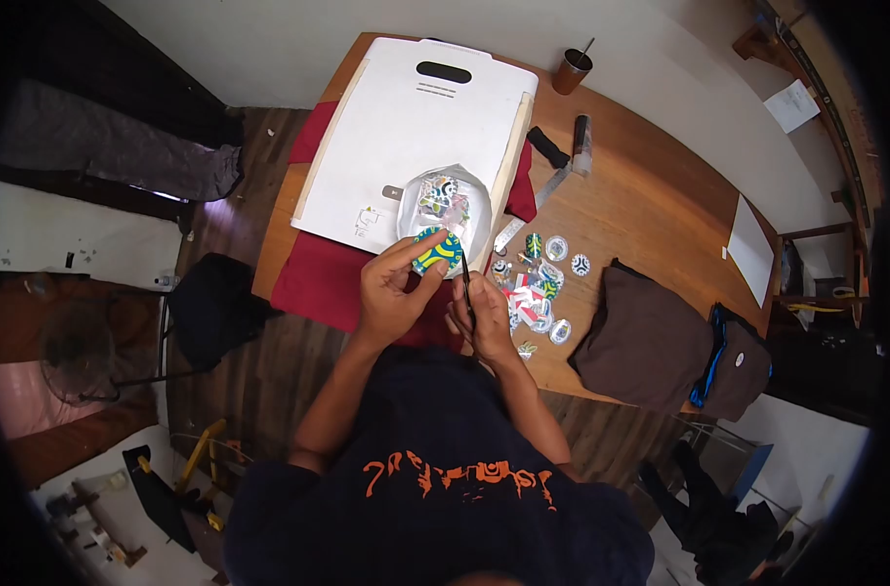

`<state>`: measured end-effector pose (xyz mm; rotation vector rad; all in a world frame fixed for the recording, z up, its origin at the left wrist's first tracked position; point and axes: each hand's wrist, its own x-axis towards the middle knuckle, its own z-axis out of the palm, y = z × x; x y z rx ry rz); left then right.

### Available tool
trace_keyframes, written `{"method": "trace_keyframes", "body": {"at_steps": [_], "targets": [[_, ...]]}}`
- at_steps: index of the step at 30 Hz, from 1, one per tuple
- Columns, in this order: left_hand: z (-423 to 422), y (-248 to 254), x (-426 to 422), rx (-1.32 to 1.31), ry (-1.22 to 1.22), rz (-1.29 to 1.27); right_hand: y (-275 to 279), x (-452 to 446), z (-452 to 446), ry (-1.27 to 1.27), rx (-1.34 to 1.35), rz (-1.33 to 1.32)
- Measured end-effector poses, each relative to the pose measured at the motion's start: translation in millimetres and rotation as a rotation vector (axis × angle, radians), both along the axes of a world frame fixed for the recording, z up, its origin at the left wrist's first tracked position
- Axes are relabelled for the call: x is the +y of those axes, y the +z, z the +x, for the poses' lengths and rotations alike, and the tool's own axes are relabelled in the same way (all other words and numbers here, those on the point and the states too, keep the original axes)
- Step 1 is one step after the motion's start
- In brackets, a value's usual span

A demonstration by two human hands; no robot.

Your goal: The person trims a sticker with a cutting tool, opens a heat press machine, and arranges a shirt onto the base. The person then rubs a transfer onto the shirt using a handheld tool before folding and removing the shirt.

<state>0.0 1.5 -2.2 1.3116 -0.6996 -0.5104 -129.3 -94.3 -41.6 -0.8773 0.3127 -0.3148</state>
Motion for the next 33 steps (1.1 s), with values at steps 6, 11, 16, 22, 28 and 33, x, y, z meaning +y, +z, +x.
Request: {"method": "trace_keyframes", "body": {"at_steps": [6,11,16,22,28,33], "targets": [[0.4,0.3,-0.9,-0.01,0.004,-0.015,-0.8,-0.7,0.7,0.003,-0.01,-0.005],[0.7,0.7,-2.0,-0.035,0.019,-0.023,-0.8,-0.6,0.2,0.008,-0.01,0.001],[1.2,-0.5,-1.8,-0.009,0.019,-0.021,-1.0,-1.1,0.3,0.006,-0.008,0.009],[2.0,-1.7,-0.6,-0.01,-0.004,-0.009,-0.5,-1.9,0.5,0.013,-0.008,-0.004],[3.0,-2.0,-1.0,-0.016,-0.002,-0.011,-1.7,-2.3,1.4,0.018,-0.001,-0.011],[3.3,-2.5,0.1,-0.015,-0.004,-0.009,-2.3,-1.5,1.4,0.019,-0.004,-0.02]]}}
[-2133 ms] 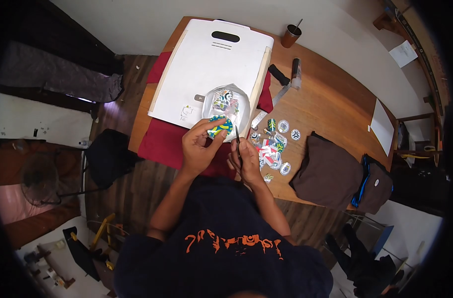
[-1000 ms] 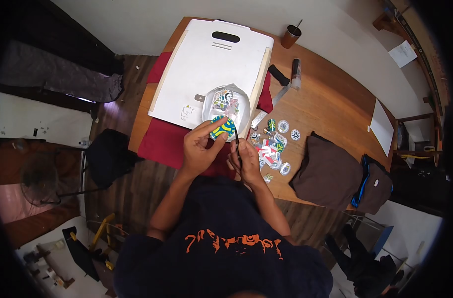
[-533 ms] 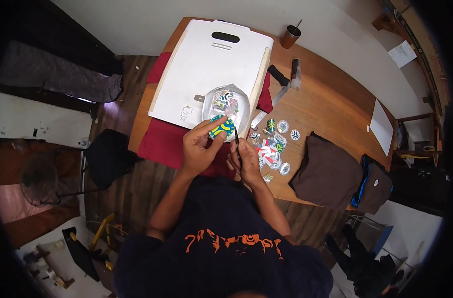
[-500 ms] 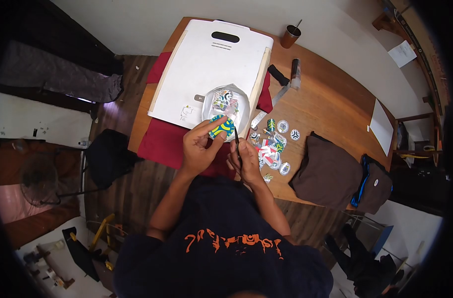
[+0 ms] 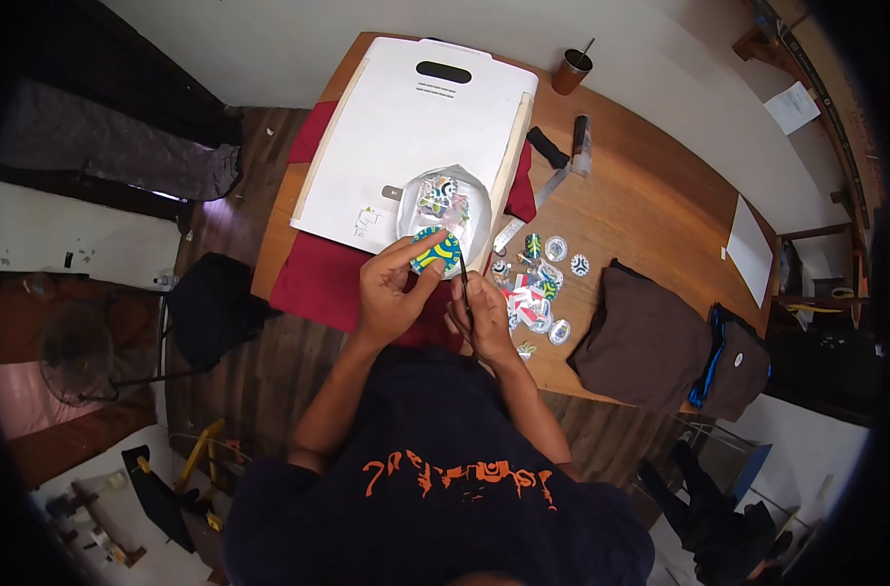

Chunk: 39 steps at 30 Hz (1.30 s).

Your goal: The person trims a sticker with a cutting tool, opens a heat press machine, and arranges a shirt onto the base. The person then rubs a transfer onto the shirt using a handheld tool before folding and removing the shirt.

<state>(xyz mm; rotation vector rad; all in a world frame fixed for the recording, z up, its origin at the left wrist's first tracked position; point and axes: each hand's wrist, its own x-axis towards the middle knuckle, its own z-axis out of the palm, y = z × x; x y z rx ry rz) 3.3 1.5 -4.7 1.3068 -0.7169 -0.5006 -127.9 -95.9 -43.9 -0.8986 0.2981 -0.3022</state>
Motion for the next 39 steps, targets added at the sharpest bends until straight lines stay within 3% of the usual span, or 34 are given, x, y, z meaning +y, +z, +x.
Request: {"method": "trace_keyframes", "body": {"at_steps": [39], "targets": [[-2.9,2.1,0.3,0.036,-0.03,-0.004,0.9,0.1,-1.0,-0.026,-0.004,-0.003]]}}
